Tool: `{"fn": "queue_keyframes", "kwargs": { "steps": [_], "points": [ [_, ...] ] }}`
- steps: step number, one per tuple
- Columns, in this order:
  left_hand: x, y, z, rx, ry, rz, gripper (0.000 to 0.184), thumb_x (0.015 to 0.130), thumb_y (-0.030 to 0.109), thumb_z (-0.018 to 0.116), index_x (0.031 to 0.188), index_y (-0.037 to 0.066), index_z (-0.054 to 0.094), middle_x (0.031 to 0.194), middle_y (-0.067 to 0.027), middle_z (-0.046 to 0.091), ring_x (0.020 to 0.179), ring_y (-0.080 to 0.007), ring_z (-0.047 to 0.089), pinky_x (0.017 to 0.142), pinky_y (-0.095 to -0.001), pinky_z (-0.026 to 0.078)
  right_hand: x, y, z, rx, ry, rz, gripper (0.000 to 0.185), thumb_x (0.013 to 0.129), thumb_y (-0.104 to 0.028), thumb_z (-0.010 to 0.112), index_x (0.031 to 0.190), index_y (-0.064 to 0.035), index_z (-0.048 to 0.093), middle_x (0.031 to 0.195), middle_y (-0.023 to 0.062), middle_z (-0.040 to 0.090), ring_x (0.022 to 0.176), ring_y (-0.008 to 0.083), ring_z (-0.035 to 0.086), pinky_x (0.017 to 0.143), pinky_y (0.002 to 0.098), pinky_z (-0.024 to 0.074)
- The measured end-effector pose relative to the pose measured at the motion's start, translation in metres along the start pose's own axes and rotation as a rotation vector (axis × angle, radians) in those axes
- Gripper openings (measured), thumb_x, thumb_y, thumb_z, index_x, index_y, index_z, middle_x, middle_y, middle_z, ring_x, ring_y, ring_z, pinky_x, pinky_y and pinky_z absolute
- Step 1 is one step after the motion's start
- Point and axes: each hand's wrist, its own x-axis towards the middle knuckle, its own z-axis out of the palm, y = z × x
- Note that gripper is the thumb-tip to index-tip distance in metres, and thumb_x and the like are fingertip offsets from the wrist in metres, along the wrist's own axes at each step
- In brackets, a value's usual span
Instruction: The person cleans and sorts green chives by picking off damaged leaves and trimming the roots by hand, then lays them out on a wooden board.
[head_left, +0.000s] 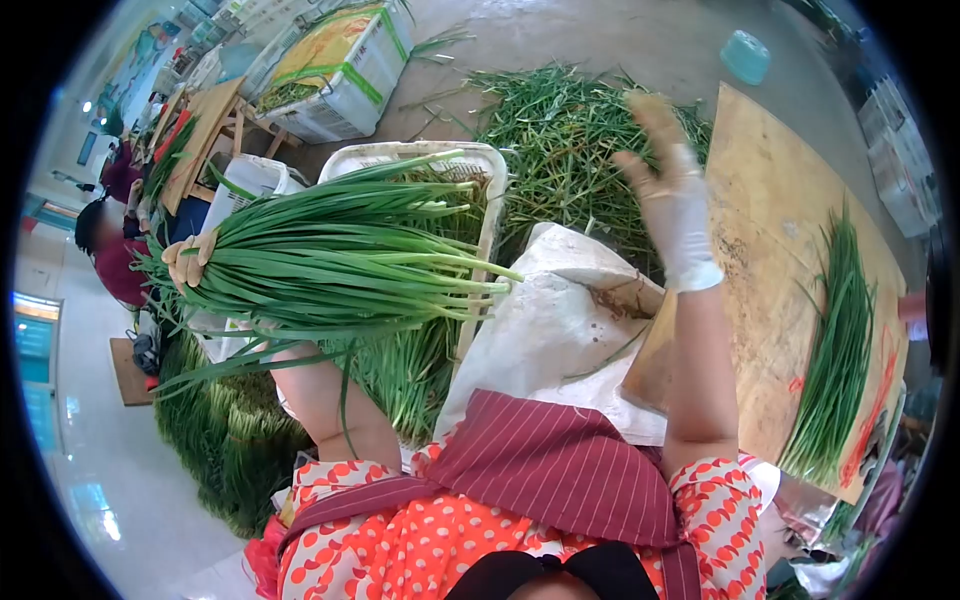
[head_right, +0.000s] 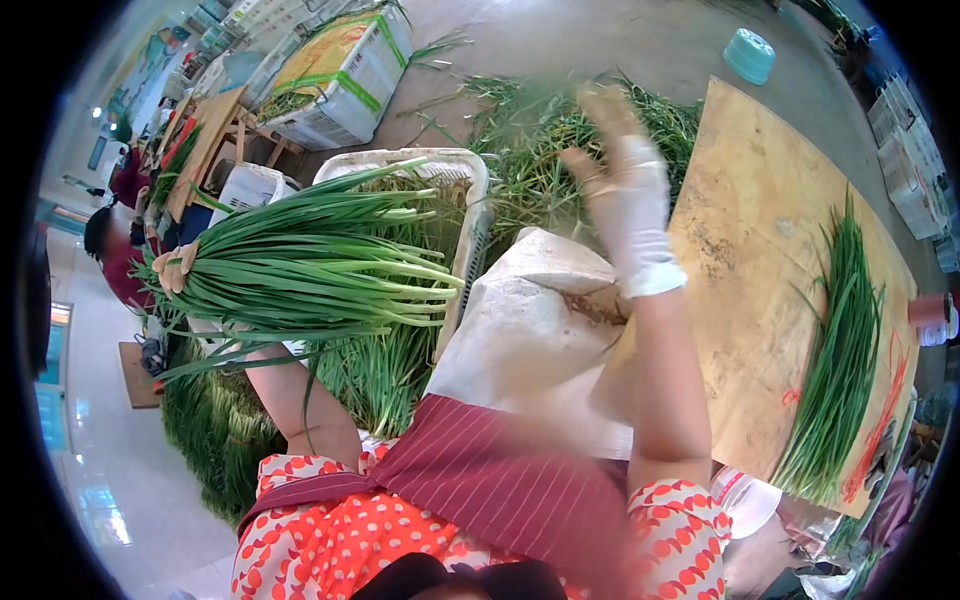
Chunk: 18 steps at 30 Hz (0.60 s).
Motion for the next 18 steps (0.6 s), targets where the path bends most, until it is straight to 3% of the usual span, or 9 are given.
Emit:
{"fn": "queue_keyframes", "kwargs": {
  "steps": [1,4,9,11,12,14,15,16,18],
  "points": [
    [-0.001,0.001,-0.001,0.022,0.008,0.005,0.023,0.093,0.025,0.036,0.084,0.011,0.051,0.075,0.0041,0.05,0.071,-0.009,0.049,0.077,-0.0287,0.039,-0.006,-0.011,0.006,0.219,-0.185,0.004,0.048,0.072,-0.004,0.068,0.118,-0.0117,0.056,0.123,0.011,0.054,0.115,0.0241,0.051,0.098,0.0336,0.0402],
    [-0.002,0.005,-0.001,0.102,0.04,0.014,0.022,0.093,0.025,0.036,0.084,0.011,0.051,0.075,0.004,0.05,0.07,-0.0093,0.049,0.076,-0.0285,0.039,-0.022,-0.017,0.047,0.062,-0.433,-0.182,0.035,0.072,-0.017,0.069,0.106,-0.0132,0.063,0.109,0.0097,0.062,0.098,0.0284,0.059,0.09,0.0369,0.0436],
    [-0.006,0.014,-0.001,0.204,0.083,0.022,0.021,0.092,0.024,0.037,0.085,0.011,0.051,0.074,0.0039,0.049,0.069,-0.0097,0.048,0.074,-0.0282,0.039,-0.05,-0.014,0.112,0.013,-0.468,0.059,0.035,0.071,-0.023,0.072,0.102,-0.0093,0.064,0.102,0.0147,0.063,0.09,0.0289,0.06,0.082,0.0377,0.0458],
    [-0.008,0.017,-0.004,0.236,0.091,0.018,0.021,0.092,0.024,0.037,0.085,0.011,0.051,0.074,0.0038,0.049,0.069,-0.0098,0.048,0.073,-0.0281,0.039,-0.054,-0.014,0.118,0.273,-0.575,0.474,0.031,0.073,-0.024,0.071,0.097,-0.0048,0.065,0.088,0.0166,0.065,0.079,0.0289,0.062,0.074,0.0358,0.0482],
    [-0.009,0.019,-0.005,0.253,0.093,0.02,0.021,0.092,0.024,0.037,0.085,0.011,0.051,0.074,0.0038,0.049,0.069,-0.0099,0.048,0.073,-0.028,0.039,-0.055,-0.012,0.119,0.261,-0.562,0.48,0.031,0.073,-0.024,0.071,0.097,-0.0048,0.065,0.088,0.0166,0.065,0.079,0.0289,0.062,0.074,0.0358,0.0482],
    [-0.01,0.021,-0.011,0.299,0.112,0.027,0.02,0.092,0.024,0.037,0.085,0.011,0.051,0.074,0.0038,0.049,0.069,-0.01,0.048,0.072,-0.0279,0.039,-0.059,-0.004,0.111,0.434,-0.503,0.573,0.022,0.078,-0.013,0.07,0.094,0.0004,0.064,0.07,0.0058,0.064,0.055,0.011,0.055,0.053,0.0229,0.0458],
    [-0.01,0.019,-0.015,0.316,0.121,0.021,0.02,0.092,0.024,0.038,0.085,0.011,0.051,0.074,0.0037,0.049,0.069,-0.0101,0.047,0.072,-0.0278,0.039,-0.05,-0.007,0.095,0.6,-0.504,0.711,0.014,0.083,-0.011,0.064,0.09,0.0016,0.064,0.067,0.0042,0.062,0.051,0.009,0.053,0.049,0.0215,0.0433],
    [-0.009,0.015,-0.018,0.336,0.133,0.021,0.02,0.092,0.024,0.038,0.085,0.011,0.051,0.073,0.0037,0.049,0.068,-0.0102,0.047,0.072,-0.0278,0.039,-0.045,-0.008,0.076,0.893,-0.354,0.851,0.012,0.086,-0.009,0.058,0.088,0.0009,0.064,0.069,0.0053,0.063,0.055,0.0095,0.055,0.052,0.0217,0.0443],
    [-0.008,0.011,-0.024,0.367,0.142,0.025,0.02,0.091,0.024,0.038,0.086,0.011,0.051,0.073,0.0037,0.048,0.068,-0.0104,0.047,0.071,-0.0276,0.039,-0.051,0.036,0.054,0.72,-0.063,0.728,0.015,0.088,-0.01,0.056,0.093,0.0002,0.065,0.077,0.0053,0.066,0.065,0.0098,0.058,0.061,0.0224,0.0474]
  ]
}}
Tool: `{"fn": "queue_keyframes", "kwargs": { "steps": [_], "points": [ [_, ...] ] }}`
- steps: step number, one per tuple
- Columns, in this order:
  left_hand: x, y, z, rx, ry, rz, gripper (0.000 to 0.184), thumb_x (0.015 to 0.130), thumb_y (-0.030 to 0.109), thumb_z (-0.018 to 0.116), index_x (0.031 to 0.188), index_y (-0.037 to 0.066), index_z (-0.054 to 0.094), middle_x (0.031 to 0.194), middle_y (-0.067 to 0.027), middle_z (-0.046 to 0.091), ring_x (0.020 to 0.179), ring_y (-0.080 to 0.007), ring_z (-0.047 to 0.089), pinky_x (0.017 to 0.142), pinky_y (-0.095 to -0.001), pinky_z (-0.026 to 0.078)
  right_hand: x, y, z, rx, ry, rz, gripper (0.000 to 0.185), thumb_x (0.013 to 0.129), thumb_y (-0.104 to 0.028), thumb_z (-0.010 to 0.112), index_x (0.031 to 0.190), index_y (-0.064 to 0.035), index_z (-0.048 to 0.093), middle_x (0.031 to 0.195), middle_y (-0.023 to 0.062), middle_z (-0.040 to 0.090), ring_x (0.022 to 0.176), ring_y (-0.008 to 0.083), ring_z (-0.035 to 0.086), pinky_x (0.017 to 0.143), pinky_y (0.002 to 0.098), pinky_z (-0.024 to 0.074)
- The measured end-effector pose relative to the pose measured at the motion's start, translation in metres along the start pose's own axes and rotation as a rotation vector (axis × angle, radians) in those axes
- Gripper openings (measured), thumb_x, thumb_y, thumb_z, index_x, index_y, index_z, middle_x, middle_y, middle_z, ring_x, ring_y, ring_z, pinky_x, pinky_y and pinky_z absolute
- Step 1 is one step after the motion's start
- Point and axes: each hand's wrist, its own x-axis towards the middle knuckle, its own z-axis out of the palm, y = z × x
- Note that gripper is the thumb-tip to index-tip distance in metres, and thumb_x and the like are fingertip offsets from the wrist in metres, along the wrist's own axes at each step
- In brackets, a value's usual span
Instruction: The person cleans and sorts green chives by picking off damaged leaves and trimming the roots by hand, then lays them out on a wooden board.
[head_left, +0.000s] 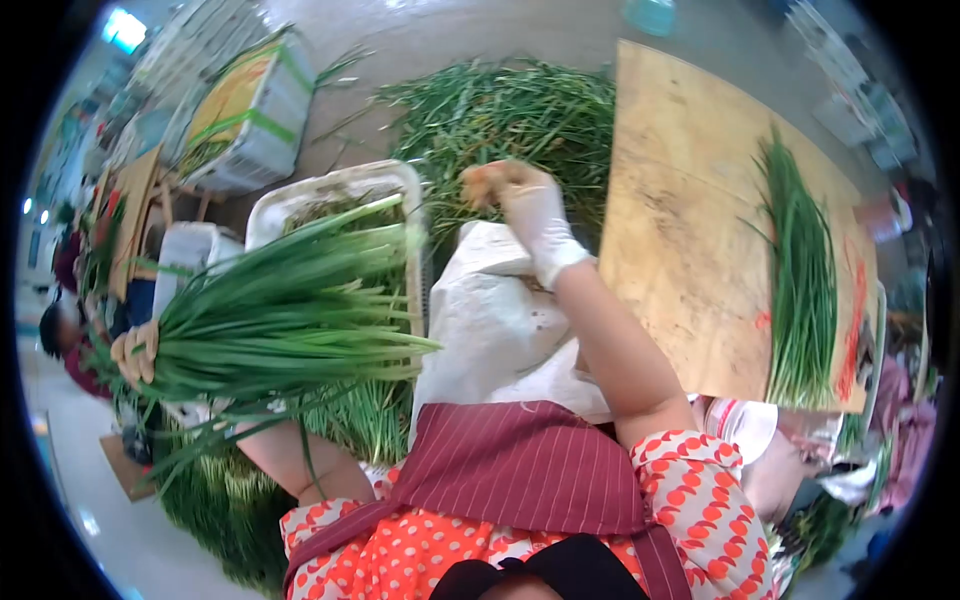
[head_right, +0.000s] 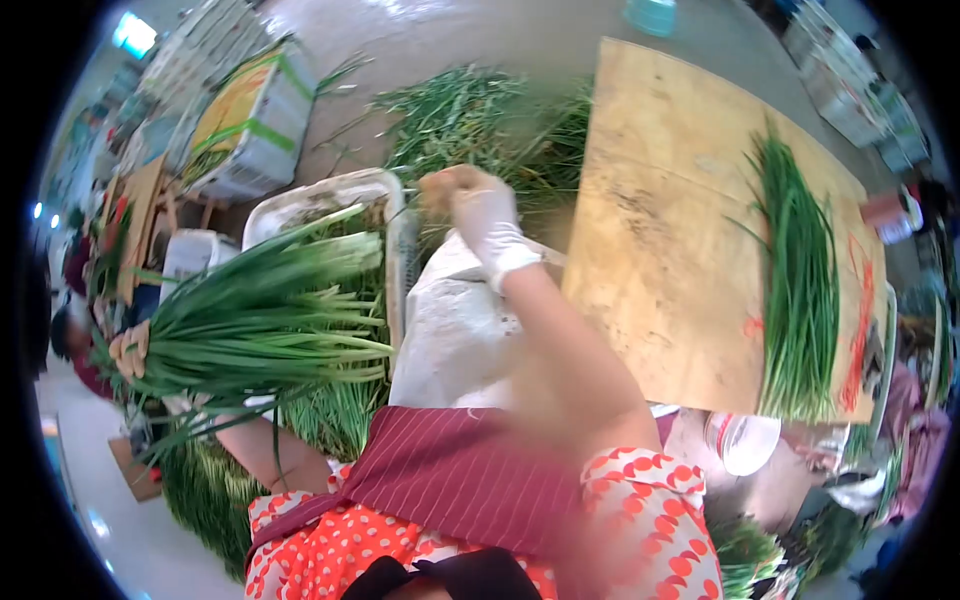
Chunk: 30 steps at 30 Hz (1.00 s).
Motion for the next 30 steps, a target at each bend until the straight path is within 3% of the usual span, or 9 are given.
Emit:
{"fn": "queue_keyframes", "kwargs": {
  "steps": [3,7,8,9,13,16,18,24,30],
  "points": [
    [0.0,-0.007,-0.005,0.075,0.026,0.023,0.019,0.091,0.024,0.038,0.086,0.011,0.051,0.073,0.0036,0.048,0.068,-0.0106,0.047,0.07,-0.0274,0.04,-0.042,-0.038,-0.067,-0.933,0.336,-0.381,0.046,0.085,-0.015,0.059,0.128,-0.0045,0.046,0.131,0.0182,0.045,0.123,0.0288,0.042,0.101,0.033,0.0333],
    [-0.009,-0.018,-0.004,0.514,0.041,0.187,0.018,0.091,0.023,0.039,0.086,0.011,0.052,0.072,0.0035,0.048,0.067,-0.0109,0.046,0.068,-0.0272,0.04,-0.135,-0.026,-0.166,-1.573,0.484,-0.348,0.073,0.083,-0.03,0.059,0.135,0.0073,0.024,0.139,0.0289,0.027,0.132,0.0376,0.023,0.109,0.0438,0.0145],
    [-0.011,-0.019,0.006,-0.387,-0.185,-0.142,0.017,0.091,0.022,0.039,0.087,0.011,0.051,0.069,0.0041,0.045,0.064,-0.0108,0.044,0.066,-0.0256,0.038,-0.151,-0.017,-0.183,-1.666,0.545,-0.15,0.075,0.084,-0.033,0.057,0.136,0.008,0.022,0.141,0.028,0.023,0.134,0.0373,0.019,0.109,0.0448,0.0108],
    [-0.011,-0.028,0.017,-0.541,-0.323,-0.164,0.017,0.093,0.021,0.038,0.086,0.011,0.049,0.064,0.005,0.039,0.06,-0.0103,0.038,0.062,-0.0237,0.035,-0.159,-0.014,-0.191,-1.745,0.607,0.059,0.077,0.085,-0.037,0.056,0.136,0.0086,0.02,0.143,0.0271,0.019,0.135,0.037,0.015,0.11,0.0458,0.007],
    [0.001,-0.026,-0.009,-0.118,-0.022,-0.119,0.013,0.091,0.018,0.041,0.084,0.01,0.048,0.063,0.0052,0.033,0.062,-0.01,0.036,0.067,-0.0257,0.033,-0.051,-0.02,-0.132,-1.669,0.679,-0.039,0.082,0.081,-0.047,0.056,0.135,0.0064,0.025,0.141,0.0275,0.024,0.133,0.0353,0.022,0.109,0.0441,0.0123],
    [0.011,-0.036,0.041,-0.059,0.091,-0.082,0.009,0.09,0.017,0.044,0.088,0.009,0.047,0.066,0.004,0.032,0.063,-0.0104,0.035,0.07,-0.0274,0.032,0.066,-0.002,-0.076,-1.495,0.344,-0.047,0.077,0.086,-0.045,0.048,0.139,0.0016,0.018,0.144,0.0214,0.02,0.133,0.0356,0.021,0.11,0.0411,0.0143],
    [0.03,-0.044,0.05,-0.267,-0.321,-0.195,0.009,0.088,0.014,0.047,0.095,0.009,0.045,0.069,0.0024,0.036,0.066,-0.0107,0.036,0.075,-0.0283,0.033,0.111,0.013,-0.043,-1.219,0.408,-0.079,0.069,0.088,-0.038,0.047,0.139,-0.001,0.019,0.145,0.019,0.021,0.133,0.0345,0.022,0.11,0.039,0.0156],
    [0.061,-0.087,0.149,-0.165,-0.163,-0.069,0.011,0.086,0.017,0.051,0.088,0.009,0.044,0.071,0.0011,0.037,0.069,-0.0122,0.037,0.078,-0.0295,0.033,0.041,-0.074,-0.048,-1.135,0.17,-0.58,0.054,0.089,-0.025,0.049,0.135,-0.0027,0.033,0.139,0.018,0.033,0.13,0.0312,0.031,0.109,0.0404,0.0211],
    [0.083,-0.155,0.237,-0.021,-0.273,-0.166,0.032,0.09,0.027,0.043,0.105,0.002,0.055,0.098,-0.0122,0.06,0.088,-0.0238,0.06,0.082,-0.0376,0.049,-0.108,-0.166,-0.151,-1.041,0.516,-0.625,0.04,0.086,-0.007,0.055,0.125,-0.003,0.048,0.128,0.0137,0.049,0.121,0.0266,0.044,0.102,0.0345,0.0334]
  ]
}}
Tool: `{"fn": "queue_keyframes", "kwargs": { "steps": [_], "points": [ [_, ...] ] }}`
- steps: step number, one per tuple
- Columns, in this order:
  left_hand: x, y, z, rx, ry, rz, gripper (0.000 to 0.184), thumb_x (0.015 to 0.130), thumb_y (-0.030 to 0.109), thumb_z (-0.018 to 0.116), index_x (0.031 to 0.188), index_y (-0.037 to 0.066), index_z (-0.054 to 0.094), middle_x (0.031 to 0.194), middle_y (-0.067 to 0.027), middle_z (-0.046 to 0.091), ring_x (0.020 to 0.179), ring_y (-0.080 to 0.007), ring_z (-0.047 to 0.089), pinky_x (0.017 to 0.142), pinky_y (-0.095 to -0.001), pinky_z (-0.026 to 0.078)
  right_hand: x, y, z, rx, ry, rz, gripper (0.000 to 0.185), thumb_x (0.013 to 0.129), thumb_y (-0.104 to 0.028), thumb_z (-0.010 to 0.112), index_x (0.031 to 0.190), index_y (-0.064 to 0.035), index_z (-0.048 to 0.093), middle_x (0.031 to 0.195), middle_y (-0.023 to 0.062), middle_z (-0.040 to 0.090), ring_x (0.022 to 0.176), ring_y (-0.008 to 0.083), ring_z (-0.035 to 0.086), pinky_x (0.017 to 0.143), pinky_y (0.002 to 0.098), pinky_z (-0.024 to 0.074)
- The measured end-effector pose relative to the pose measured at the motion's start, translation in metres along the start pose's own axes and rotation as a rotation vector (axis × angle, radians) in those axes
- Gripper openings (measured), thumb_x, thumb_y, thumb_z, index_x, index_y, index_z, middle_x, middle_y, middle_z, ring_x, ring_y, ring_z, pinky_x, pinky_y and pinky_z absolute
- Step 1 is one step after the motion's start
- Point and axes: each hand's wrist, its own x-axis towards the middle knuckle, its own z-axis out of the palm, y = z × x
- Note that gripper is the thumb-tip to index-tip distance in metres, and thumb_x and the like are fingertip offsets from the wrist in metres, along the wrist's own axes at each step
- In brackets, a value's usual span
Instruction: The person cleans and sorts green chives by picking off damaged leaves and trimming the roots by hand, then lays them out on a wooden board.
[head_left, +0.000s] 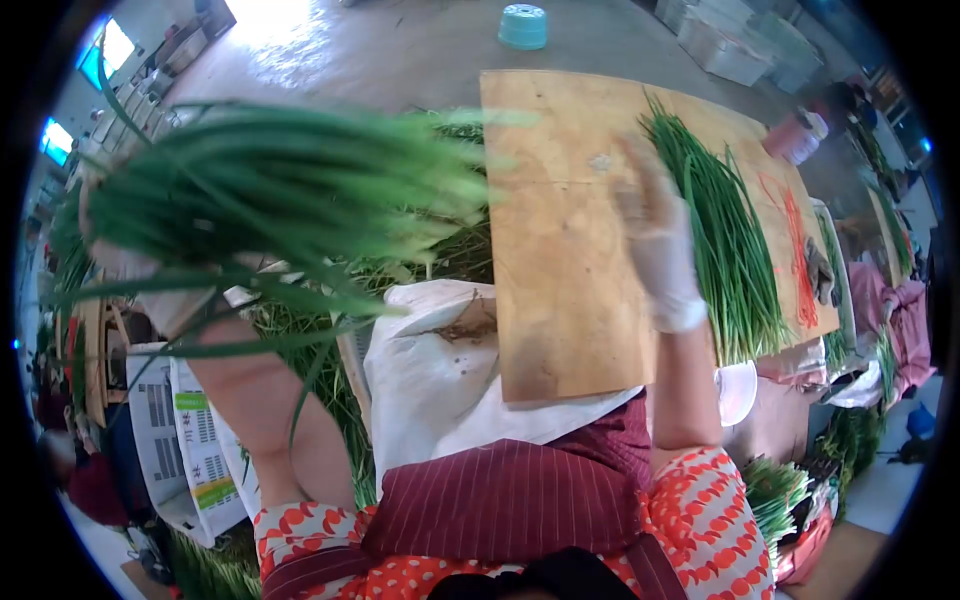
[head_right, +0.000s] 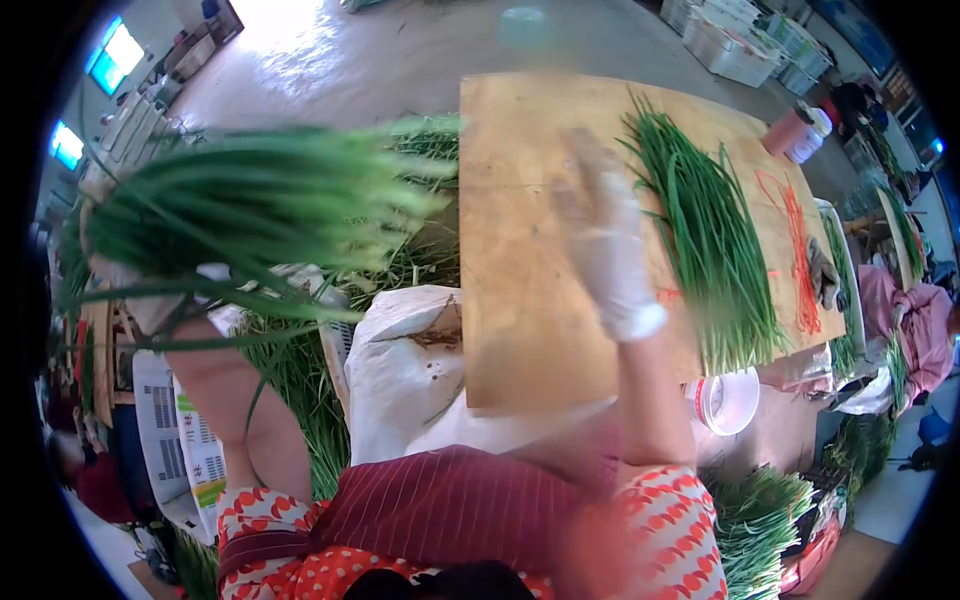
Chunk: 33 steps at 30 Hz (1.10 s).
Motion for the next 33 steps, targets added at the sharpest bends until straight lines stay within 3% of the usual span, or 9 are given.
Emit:
{"fn": "queue_keyframes", "kwargs": {
  "steps": [5,10,11,13,20,27,28,30,33],
  "points": [
    [-0.054,-0.093,0.093,-0.355,-0.006,-0.274,0.025,0.089,0.029,0.045,0.095,0.006,0.054,0.089,-0.0088,0.058,0.084,-0.0215,0.058,0.077,-0.0378,0.049,-0.023,0.001,-0.095,0.101,0.265,0.246,0.034,0.092,-0.006,0.048,0.125,-0.0022,0.048,0.126,0.0094,0.051,0.118,0.0147,0.044,0.1,0.0257,0.0305],
    [-0.136,-0.182,0.097,-0.586,0.039,-0.573,0.02,0.087,0.03,0.046,0.085,0.011,0.053,0.081,-0.0054,0.057,0.08,-0.0192,0.056,0.073,-0.0381,0.048,-0.048,0.018,-0.122,0.037,0.353,0.308,0.033,0.092,-0.006,0.047,0.125,-0.0011,0.048,0.124,0.0085,0.053,0.116,0.0149,0.046,0.1,0.0265,0.0308],
    [-0.15,-0.224,0.069,-0.794,-0.158,-0.452,0.014,0.086,0.025,0.049,0.084,0.012,0.053,0.08,-0.006,0.057,0.08,-0.0209,0.056,0.08,-0.0379,0.046,-0.05,0.025,-0.122,-0.018,0.29,0.303,0.033,0.092,-0.006,0.047,0.124,-0.0012,0.049,0.123,0.008,0.053,0.115,0.015,0.047,0.099,0.0263,0.0311],
    [-0.184,-0.229,0.049,-0.723,-0.099,-0.606,0.016,0.085,0.024,0.052,0.086,0.008,0.052,0.077,-0.0035,0.054,0.081,-0.0157,0.053,0.09,-0.0346,0.042,-0.049,0.033,-0.111,0.022,0.209,0.281,0.03,0.091,-0.004,0.048,0.12,-0.0017,0.053,0.12,0.0075,0.056,0.11,0.0151,0.051,0.097,0.026,0.0337],
    [-0.19,-0.207,0.052,-0.767,0.091,-0.694,0.014,0.085,0.018,0.055,0.095,0.007,0.057,0.08,-0.0023,0.057,0.078,-0.0157,0.055,0.085,-0.0362,0.043,0.024,0.072,-0.022,-0.08,-0.314,0.164,0.028,0.089,-0.009,0.049,0.115,-0.0024,0.056,0.114,0.0103,0.06,0.104,0.0178,0.056,0.091,0.0271,0.0404],
    [-0.184,-0.195,0.069,-0.711,0.121,-0.671,0.012,0.084,0.016,0.056,0.093,0.008,0.056,0.078,-0.0004,0.055,0.077,-0.0154,0.054,0.088,-0.0346,0.043,0.024,0.15,0.114,-0.488,-0.427,-0.291,0.049,0.086,-0.046,0.049,0.114,-0.0066,0.057,0.113,0.0175,0.058,0.105,0.0333,0.053,0.09,0.04,0.0407],
    [-0.182,-0.194,0.073,-0.689,0.136,-0.645,0.013,0.083,0.015,0.057,0.094,0.008,0.056,0.078,-0.0006,0.054,0.074,-0.0162,0.054,0.086,-0.0361,0.043,0.027,0.136,0.108,-0.472,-0.435,-0.293,0.049,0.086,-0.046,0.049,0.114,-0.0066,0.057,0.113,0.0175,0.058,0.105,0.0333,0.053,0.09,0.04,0.0407],
    [-0.173,-0.196,0.074,-0.662,0.116,-0.64,0.014,0.083,0.015,0.057,0.094,0.007,0.055,0.078,-0.0007,0.055,0.074,-0.0161,0.054,0.085,-0.0356,0.044,0.039,0.087,0.072,-0.234,-1.097,0.244,0.066,0.081,-0.059,0.048,0.121,-0.0059,0.052,0.116,0.019,0.055,0.108,0.0352,0.051,0.092,0.0406,0.0389],
    [-0.16,-0.202,0.095,-0.648,0.073,-0.675,0.014,0.083,0.016,0.057,0.093,0.007,0.056,0.078,-0.001,0.056,0.073,-0.0159,0.054,0.083,-0.0343,0.045,-0.005,0.067,0.03,-0.03,-1.015,0.19,0.075,0.075,-0.055,0.06,0.128,-0.0043,0.044,0.109,0.0238,0.056,0.104,0.0393,0.052,0.089,0.0409,0.0413]
  ]
}}
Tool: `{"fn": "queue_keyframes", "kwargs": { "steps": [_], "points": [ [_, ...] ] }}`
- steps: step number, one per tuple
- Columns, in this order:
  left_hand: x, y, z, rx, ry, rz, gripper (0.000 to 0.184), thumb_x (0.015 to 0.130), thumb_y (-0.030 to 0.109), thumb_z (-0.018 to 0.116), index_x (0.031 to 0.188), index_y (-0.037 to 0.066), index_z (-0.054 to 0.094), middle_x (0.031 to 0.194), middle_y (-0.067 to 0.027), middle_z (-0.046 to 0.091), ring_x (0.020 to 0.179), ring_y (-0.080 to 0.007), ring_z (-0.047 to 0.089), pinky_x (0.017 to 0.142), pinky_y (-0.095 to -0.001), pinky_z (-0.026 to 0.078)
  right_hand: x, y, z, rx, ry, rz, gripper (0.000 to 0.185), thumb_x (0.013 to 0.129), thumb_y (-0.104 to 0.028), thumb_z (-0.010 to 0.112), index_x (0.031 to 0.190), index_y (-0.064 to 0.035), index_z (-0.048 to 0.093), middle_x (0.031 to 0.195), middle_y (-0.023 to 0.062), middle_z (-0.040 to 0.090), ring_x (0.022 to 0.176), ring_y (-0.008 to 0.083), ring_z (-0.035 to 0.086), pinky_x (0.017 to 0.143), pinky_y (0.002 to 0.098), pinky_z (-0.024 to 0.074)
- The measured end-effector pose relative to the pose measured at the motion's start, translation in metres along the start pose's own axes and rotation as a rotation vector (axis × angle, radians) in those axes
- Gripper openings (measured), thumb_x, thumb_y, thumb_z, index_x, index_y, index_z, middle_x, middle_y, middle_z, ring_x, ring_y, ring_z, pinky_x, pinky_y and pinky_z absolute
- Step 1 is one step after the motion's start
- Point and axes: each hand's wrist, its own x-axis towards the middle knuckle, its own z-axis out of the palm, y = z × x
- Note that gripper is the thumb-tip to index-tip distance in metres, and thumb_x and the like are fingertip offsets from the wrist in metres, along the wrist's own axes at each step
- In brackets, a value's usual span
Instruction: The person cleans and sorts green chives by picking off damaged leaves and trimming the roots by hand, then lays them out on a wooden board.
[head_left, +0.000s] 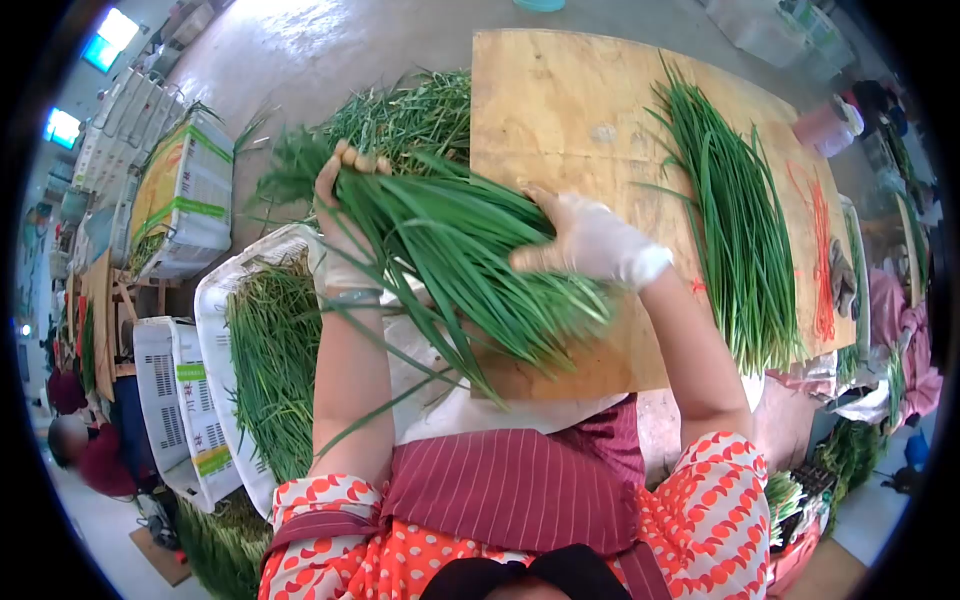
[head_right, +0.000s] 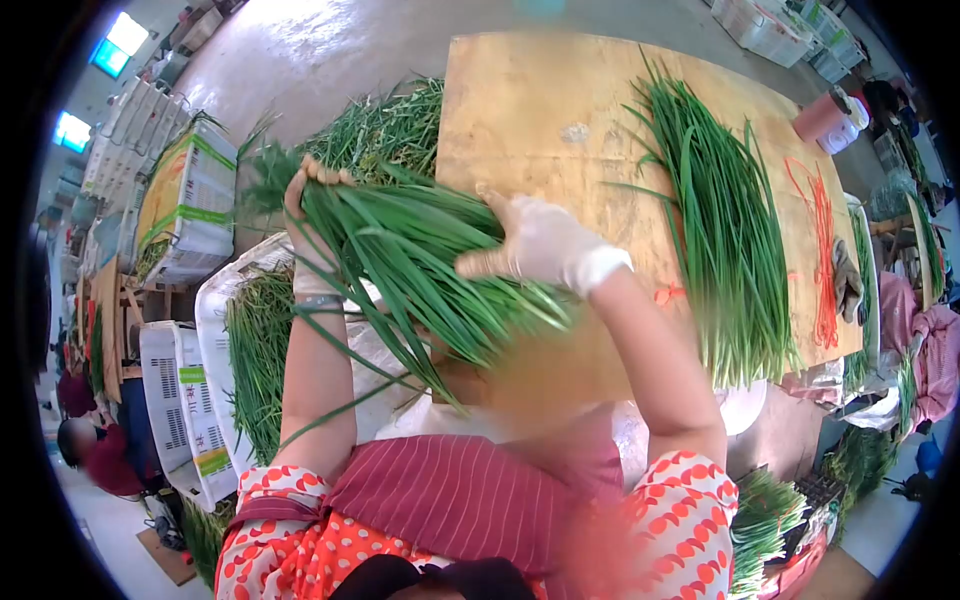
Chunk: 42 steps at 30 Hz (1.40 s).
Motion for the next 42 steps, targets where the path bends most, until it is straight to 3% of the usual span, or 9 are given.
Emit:
{"fn": "queue_keyframes", "kwargs": {
  "steps": [5,10,17,19,23,26,30,33,42],
  "points": [
    [0.024,-0.041,0.06,0.093,-0.157,-0.27,0.015,0.082,0.017,0.056,0.092,0.005,0.057,0.077,-0.0017,0.057,0.072,-0.0154,0.057,0.081,-0.0327,0.048,-0.075,0.008,0.033,0.099,0.225,0.042,0.093,0.065,-0.032,0.075,0.138,-0.0008,0.025,0.108,0.0278,0.055,0.101,0.0424,0.052,0.085,0.042,0.0436],
    [0.042,-0.104,0.103,0.205,-0.1,-0.362,0.02,0.08,0.024,0.058,0.086,0.005,0.058,0.073,-0.0086,0.06,0.069,-0.0213,0.06,0.067,-0.0321,0.051,-0.11,0.026,0.028,0.505,0.373,0.166,0.085,0.073,-0.017,0.071,0.14,-0.0002,0.02,0.125,0.0242,0.048,0.117,0.0254,0.049,0.095,0.0306,0.0388],
    [0.105,-0.171,0.065,0.804,0.001,-0.491,0.03,0.084,0.031,0.054,0.095,0.004,0.059,0.09,-0.0076,0.061,0.087,-0.0179,0.057,0.072,-0.0313,0.049,-0.114,0.05,0.025,0.376,0.568,0.289,0.081,0.072,-0.023,0.072,0.137,-0.0035,0.029,0.117,0.0241,0.054,0.11,0.0309,0.054,0.09,0.0332,0.0416],
    [0.093,-0.159,0.074,0.939,-0.024,-0.547,0.033,0.087,0.032,0.051,0.104,0.003,0.057,0.103,-0.0084,0.059,0.095,-0.0173,0.053,0.078,-0.0327,0.045,-0.115,0.045,0.017,0.43,0.536,0.317,0.079,0.072,-0.027,0.073,0.136,-0.0048,0.032,0.114,0.0245,0.056,0.107,0.0344,0.055,0.089,0.035,0.0424],
    [0.083,-0.135,0.077,0.998,0.037,-0.539,0.02,0.089,0.03,0.049,0.094,0.011,0.056,0.072,0.0013,0.058,0.064,-0.0127,0.054,0.062,-0.0263,0.046,-0.113,0.034,0.016,0.251,0.455,0.471,0.078,0.071,-0.032,0.074,0.133,-0.0019,0.037,0.118,0.0233,0.053,0.11,0.0318,0.052,0.092,0.0332,0.0401],
    [0.099,-0.13,0.067,1.288,-0.015,-0.495,0.034,0.09,0.033,0.047,0.112,0.009,0.054,0.107,-0.0067,0.058,0.095,-0.0176,0.052,0.083,-0.0324,0.042,-0.112,0.016,0.017,-0.264,0.878,0.153,0.054,0.069,-0.038,0.072,0.11,-0.0061,0.059,0.083,0.0143,0.061,0.076,0.0301,0.059,0.07,0.037,0.0463],
    [0.07,-0.081,0.127,1.555,-0.28,-0.341,0.049,0.092,0.038,0.042,0.129,0.006,0.043,0.127,-0.0091,0.048,0.115,-0.0193,0.043,0.097,-0.0355,0.034,-0.106,-0.03,0.033,-0.296,0.476,0.365,0.032,0.07,-0.043,0.066,0.075,-0.0113,0.064,0.072,0.0075,0.06,0.07,0.0248,0.06,0.061,0.0367,0.0468],
    [0.031,-0.031,0.161,1.52,-0.4,-0.248,0.052,0.092,0.038,0.042,0.131,0.004,0.04,0.129,-0.0094,0.048,0.116,-0.02,0.044,0.099,-0.0355,0.034,-0.093,-0.014,0.057,-0.348,0.591,0.207,0.026,0.072,-0.038,0.067,0.073,-0.0118,0.063,0.07,0.0074,0.059,0.068,0.0254,0.06,0.06,0.0376,0.0465],
    [-0.041,0.054,0.044,1.146,-0.404,-0.457,0.049,0.087,0.029,0.052,0.128,0.004,0.045,0.121,-0.0076,0.055,0.099,-0.0145,0.054,0.087,-0.0304,0.041,-0.103,-0.016,0.055,0.18,0.726,0.301,0.018,0.075,-0.024,0.069,0.074,-0.0076,0.063,0.071,0.0086,0.063,0.061,0.0253,0.06,0.055,0.0352,0.0454]
  ]
}}
